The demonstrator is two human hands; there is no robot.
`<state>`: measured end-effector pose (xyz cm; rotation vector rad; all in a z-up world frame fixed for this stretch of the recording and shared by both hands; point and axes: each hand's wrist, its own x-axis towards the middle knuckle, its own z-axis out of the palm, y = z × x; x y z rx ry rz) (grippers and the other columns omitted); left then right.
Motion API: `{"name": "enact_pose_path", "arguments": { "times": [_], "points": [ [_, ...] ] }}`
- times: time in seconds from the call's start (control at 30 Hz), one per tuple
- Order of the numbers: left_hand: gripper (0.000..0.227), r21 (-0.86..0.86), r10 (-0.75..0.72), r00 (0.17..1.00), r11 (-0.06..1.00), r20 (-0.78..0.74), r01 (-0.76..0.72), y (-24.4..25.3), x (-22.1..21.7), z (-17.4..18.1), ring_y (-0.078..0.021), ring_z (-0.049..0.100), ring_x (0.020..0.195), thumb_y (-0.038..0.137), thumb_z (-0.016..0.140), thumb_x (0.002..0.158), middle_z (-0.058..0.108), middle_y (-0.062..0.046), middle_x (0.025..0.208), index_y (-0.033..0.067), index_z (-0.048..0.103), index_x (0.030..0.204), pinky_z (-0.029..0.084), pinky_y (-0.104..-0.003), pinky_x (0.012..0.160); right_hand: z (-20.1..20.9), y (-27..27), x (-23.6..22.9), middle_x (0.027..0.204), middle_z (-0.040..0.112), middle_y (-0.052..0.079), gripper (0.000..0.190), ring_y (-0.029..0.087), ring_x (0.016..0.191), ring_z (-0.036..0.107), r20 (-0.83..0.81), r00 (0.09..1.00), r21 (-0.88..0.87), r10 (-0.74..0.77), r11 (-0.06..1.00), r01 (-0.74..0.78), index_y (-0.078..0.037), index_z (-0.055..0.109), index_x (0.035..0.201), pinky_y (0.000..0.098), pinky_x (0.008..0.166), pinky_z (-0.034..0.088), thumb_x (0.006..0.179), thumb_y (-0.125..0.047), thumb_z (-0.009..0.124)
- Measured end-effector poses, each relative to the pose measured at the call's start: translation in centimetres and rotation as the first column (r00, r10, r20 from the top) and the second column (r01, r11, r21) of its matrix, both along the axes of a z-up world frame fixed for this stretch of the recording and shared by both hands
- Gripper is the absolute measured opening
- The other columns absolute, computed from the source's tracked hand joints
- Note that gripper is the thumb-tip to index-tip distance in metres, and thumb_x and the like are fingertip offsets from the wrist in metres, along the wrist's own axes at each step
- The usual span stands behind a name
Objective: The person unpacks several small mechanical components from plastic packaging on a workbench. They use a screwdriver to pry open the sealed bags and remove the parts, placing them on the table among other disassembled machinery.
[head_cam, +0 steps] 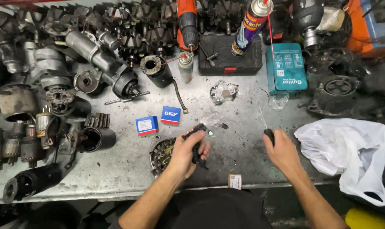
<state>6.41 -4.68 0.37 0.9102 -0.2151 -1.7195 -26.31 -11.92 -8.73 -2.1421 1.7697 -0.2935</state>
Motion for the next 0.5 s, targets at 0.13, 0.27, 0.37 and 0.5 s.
{"name": "enact_pose_path", "arguments": {
  "times": [0.13,0.27,0.37,0.5],
  "points": [
    [0.013,-0.02,0.113,0.988,0.994,0.107,-0.111,-0.4,-0.8,-1.1,-0.019,0.051,0.06,0.017,0.064,0.095,0.048,-0.004,0.061,0.0054,0.059,0.094,0.04,-0.032,0.052,11.9,3.8,4.8,0.091,0.068,0.015,0.033,0.031,0.08,0.068,0.278,0.951,0.323,-0.134,0.946,0.038,-0.004,0.064,0.114,0.0424,0.072,0.056,0.093,-0.03,0.063],
    [0.018,-0.059,0.185,0.983,0.981,-0.002,-0.184,-1.2,-1.8,-1.2,-0.02,0.053,0.063,0.02,0.062,0.099,0.048,-0.005,0.062,0.0043,0.054,0.093,0.043,-0.032,0.054,15.2,6.0,7.7,0.099,0.067,0.015,0.031,0.034,0.088,0.068,0.323,0.92,0.068,0.221,0.965,-0.255,-0.003,0.065,0.11,0.04,0.073,0.055,0.09,-0.026,0.067],
    [0.022,-0.071,0.211,0.977,0.974,-0.035,-0.213,-1.2,-2.2,-0.8,-0.0207,0.055,0.065,0.023,0.06,0.1,0.048,-0.005,0.063,0.0045,0.053,0.091,0.044,-0.033,0.056,15.1,6.2,8.9,0.101,0.068,0.015,0.03,0.036,0.09,0.069,0.302,0.91,-0.013,0.285,0.955,-0.295,-0.003,0.066,0.109,0.04,0.074,0.055,0.089,-0.024,0.068],
    [0.02,-0.072,0.227,0.973,0.971,-0.04,-0.23,-1.2,-2.3,0.2,-0.0209,0.054,0.068,0.024,0.059,0.099,0.048,-0.006,0.064,0.0063,0.054,0.091,0.044,-0.033,0.058,14.9,6.2,10.1,0.101,0.067,0.016,0.03,0.037,0.088,0.069,0.311,0.932,-0.004,0.188,0.98,-0.197,-0.001,0.065,0.109,0.0402,0.073,0.055,0.088,-0.022,0.07]
  ]
}}
